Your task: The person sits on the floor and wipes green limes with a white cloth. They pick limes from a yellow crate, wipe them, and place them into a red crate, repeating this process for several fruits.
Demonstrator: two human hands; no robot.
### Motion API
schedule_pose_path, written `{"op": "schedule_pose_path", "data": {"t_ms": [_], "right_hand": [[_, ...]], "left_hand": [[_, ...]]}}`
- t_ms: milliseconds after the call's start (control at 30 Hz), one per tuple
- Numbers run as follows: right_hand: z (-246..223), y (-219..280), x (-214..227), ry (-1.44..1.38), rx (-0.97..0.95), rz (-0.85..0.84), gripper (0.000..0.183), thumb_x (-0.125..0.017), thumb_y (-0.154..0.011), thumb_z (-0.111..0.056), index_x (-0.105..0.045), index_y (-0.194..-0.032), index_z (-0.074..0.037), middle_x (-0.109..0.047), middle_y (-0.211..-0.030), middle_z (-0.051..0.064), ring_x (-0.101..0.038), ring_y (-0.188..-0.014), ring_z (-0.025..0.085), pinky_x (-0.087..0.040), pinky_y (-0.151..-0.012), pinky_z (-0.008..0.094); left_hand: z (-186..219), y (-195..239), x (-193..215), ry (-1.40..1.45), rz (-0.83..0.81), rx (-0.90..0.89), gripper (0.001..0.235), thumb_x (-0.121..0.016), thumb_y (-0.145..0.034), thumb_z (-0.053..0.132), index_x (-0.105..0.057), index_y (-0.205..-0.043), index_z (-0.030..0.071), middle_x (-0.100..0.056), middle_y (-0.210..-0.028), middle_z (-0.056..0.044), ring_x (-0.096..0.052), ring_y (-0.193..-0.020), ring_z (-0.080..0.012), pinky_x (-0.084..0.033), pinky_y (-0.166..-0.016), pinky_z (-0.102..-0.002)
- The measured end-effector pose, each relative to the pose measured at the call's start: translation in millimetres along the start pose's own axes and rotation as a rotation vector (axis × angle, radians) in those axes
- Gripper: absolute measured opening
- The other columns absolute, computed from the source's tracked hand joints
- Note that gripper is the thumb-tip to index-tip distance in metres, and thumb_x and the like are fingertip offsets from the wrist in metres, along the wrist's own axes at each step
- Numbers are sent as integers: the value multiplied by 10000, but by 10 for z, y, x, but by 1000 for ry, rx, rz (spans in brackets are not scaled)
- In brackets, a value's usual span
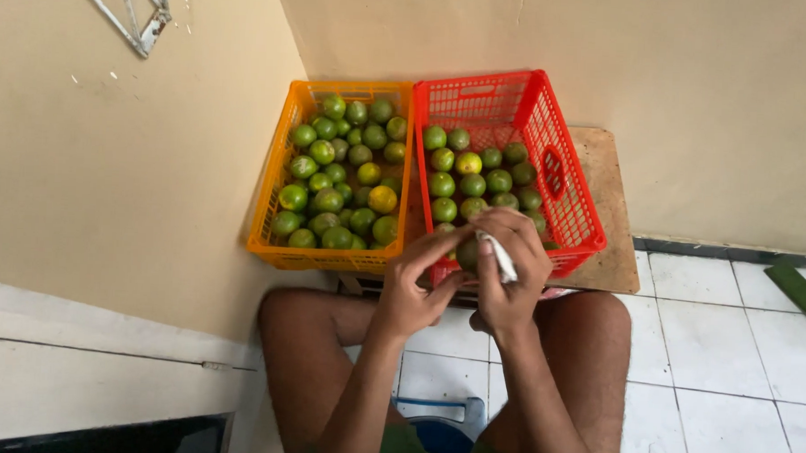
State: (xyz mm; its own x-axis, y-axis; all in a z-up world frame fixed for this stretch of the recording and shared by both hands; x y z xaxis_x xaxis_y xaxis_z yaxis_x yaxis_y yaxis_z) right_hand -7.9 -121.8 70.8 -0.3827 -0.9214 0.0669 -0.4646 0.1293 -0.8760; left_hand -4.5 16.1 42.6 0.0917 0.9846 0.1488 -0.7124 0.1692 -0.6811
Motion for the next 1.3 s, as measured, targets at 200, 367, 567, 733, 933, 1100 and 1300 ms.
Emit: {"op": "schedule_pose_path", "data": {"t_ms": [200,367,567,733,933,1100,1300], "right_hand": [[118,122,4,22,56,28,272,-594,-1007,-249,-754,-952,-37,-723,-930,134,-686,-945,371,-550,-927,521],[128,188,30,163,182,-59,239,-636,-974,-209,-768,-992,-11,-718,-994,183,-679,-968,438,-545,-895,565],[145,177,5,-17,96,-16,301,-577,-976,-255,-769,-959,-24,-737,-955,168,-698,-949,403,-546,-888,534],[66,118,-8,-16,133,75,328,-565,-969,-300,-768,-891,-54,-732,-858,132,-702,-870,374,-560,-872,517],[24,76,-9,140,312,-49,262,-634,-946,-245,-807,-957,-48,-748,-942,145,-700,-891,382,-566,-867,521],[145,162,-55,97,273,0,244,-624,-966,-207,-763,-978,-7,-725,-980,172,-685,-946,421,-548,-896,562],[-47,76,-94,25,36,121,380,-502,-1057,-298,-739,-1010,-6,-708,-950,161,-674,-932,376,-552,-895,516]], "left_hand": [[-31,105,-28,-53,-14,0,450,-789,-822,15,-726,-1260,94,-763,-1138,-86,-720,-1121,-290,-570,-971,-425],[54,100,-10,-77,23,-41,419,-739,-839,-27,-710,-1250,48,-747,-1116,-142,-710,-1089,-338,-573,-939,-451],[71,66,42,15,55,-36,426,-769,-834,-1,-730,-1251,81,-767,-1103,-113,-722,-1085,-308,-576,-948,-454],[6,86,39,-3,-18,-7,459,-820,-808,17,-740,-1252,104,-773,-1121,-79,-725,-1108,-282,-576,-958,-430],[-31,83,-63,-67,81,-32,276,-806,-816,-8,-754,-1086,20,-760,-927,-170,-749,-938,-372,-605,-837,-446],[-142,108,-36,160,251,76,380,-853,-767,-15,-776,-1137,26,-806,-974,-123,-739,-1000,-198,-595,-894,-370],[12,117,-110,171,276,187,385,-857,-712,-34,-802,-1079,68,-817,-937,-103,-734,-960,-151,-607,-822,-311]]}}
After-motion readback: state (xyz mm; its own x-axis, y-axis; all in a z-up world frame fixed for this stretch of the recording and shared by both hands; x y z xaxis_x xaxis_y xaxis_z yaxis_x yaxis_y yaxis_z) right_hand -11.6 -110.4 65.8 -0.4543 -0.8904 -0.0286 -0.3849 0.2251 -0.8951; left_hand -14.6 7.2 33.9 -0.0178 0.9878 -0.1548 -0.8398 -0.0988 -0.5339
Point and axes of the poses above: each hand's wrist, its own y-axis away from the middle knuckle, its own x-axis out of the back of the hand, z = x × y, the point moved 2 cm from there along -y, towards the middle knuckle
